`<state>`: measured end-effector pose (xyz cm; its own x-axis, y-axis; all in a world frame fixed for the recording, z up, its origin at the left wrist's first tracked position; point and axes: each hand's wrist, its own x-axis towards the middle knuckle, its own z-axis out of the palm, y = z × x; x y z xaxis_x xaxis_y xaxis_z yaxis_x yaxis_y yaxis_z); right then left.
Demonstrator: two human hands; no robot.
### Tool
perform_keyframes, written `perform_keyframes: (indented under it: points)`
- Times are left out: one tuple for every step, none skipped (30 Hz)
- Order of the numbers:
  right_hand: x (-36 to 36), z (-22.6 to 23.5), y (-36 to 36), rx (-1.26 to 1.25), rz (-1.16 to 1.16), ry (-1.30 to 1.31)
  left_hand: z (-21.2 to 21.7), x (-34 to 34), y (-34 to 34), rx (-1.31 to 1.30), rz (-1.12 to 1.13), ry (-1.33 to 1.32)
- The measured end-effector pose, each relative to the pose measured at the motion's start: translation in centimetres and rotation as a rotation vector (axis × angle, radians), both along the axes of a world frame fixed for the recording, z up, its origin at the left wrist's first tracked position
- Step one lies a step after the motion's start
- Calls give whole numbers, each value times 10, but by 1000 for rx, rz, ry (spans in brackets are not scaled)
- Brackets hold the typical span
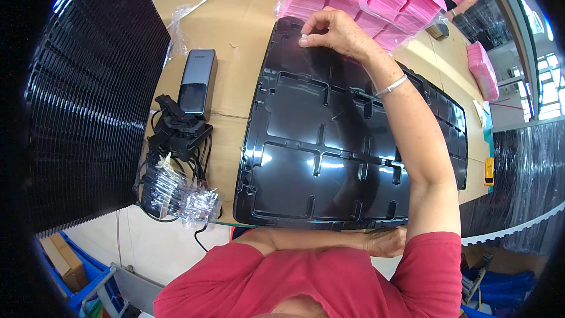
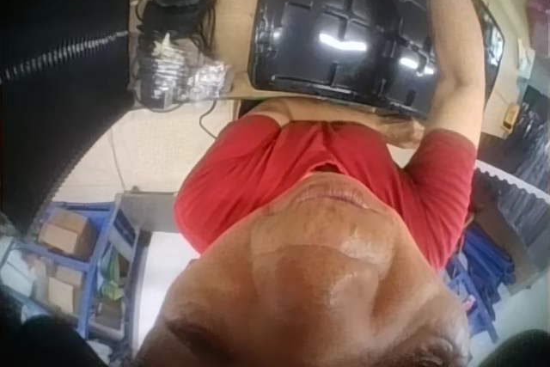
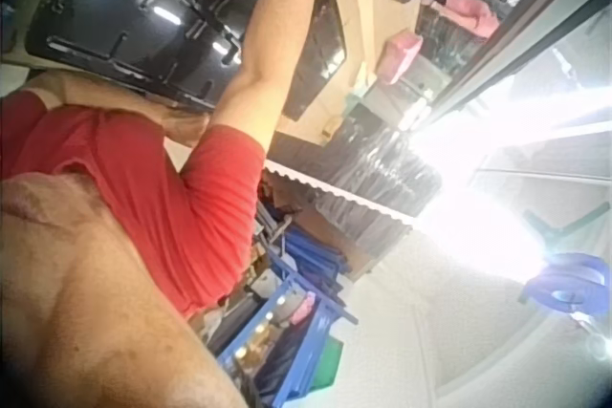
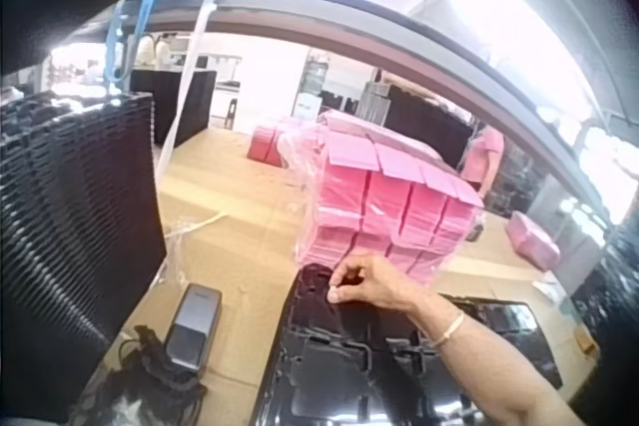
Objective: The person assembles plastic trays by hand, applying pink foam padding and white adhesive strips to them.
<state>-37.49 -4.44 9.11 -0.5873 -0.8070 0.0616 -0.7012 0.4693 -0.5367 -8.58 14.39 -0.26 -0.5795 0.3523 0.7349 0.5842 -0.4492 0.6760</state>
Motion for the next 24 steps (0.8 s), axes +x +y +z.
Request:
perform_keyframes:
  points:
    - [-2,-2,1,-29,12,-14,-2,0,4,15,23,9]
    - [-3,-3,0,-32,14,-14,-5,-1,7,27,50,20]
    - [-4,-3,-1,-30,18,-47,-7,0,11,24,51,21]
    - [-5,-2,-2,-27,23,-81,-11,1,16,13,50,23]
    - [-6,-1,-2,-29,25,-78,-10,1,17,4,48,27]
    - [-7,2,-1,-20,-5,-190,-9,2,17,2,51,29]
    - [-8,3,-1,-10,-36,-302,-9,3,17,38,33,1]
    - [-10,4,-1,-11,-32,-302,-8,3,15,74,16,-30]
    - [-11,4,-2,10,-29,-272,-8,2,13,74,20,-29]
    - [-13,3,-3,32,-26,-242,-9,1,10,38,-14,-19]
    - [-12,1,-2,33,-26,-244,-8,0,7,3,-49,-11]
    - [-11,-2,-1,-16,27,-126,-6,-1,3,5,-49,-12]
    - [-10,-4,0,-65,80,-8,-4,-2,0,-17,-39,16]
    - [-5,-7,1,-62,83,-14,-2,-2,-2,-37,-26,39]
    - [0,-9,0,-76,99,188,-6,-1,5,-35,-22,34]
    - [4,-10,-2,-91,114,393,-13,1,18,-48,14,-10]
    - [7,-12,-3,-106,98,453,-10,4,19,-63,40,-49]
    - [9,-14,-3,-106,90,455,-10,5,18,-65,32,-46]
    - [10,-19,-3,-118,81,490,-10,4,16,4,36,-56]
    - [11,-21,-5,-132,73,529,-6,1,10,71,43,-63]
    - [14,-22,-7,-141,63,560,-3,0,6,146,80,-73]
    - [15,-21,-8,-131,56,636,-2,-1,6,139,77,-64]
    - [16,-18,-7,-176,85,692,-1,-3,1,73,41,-89]
    - [16,-14,-5,-221,113,749,0,-4,-4,6,5,-116]
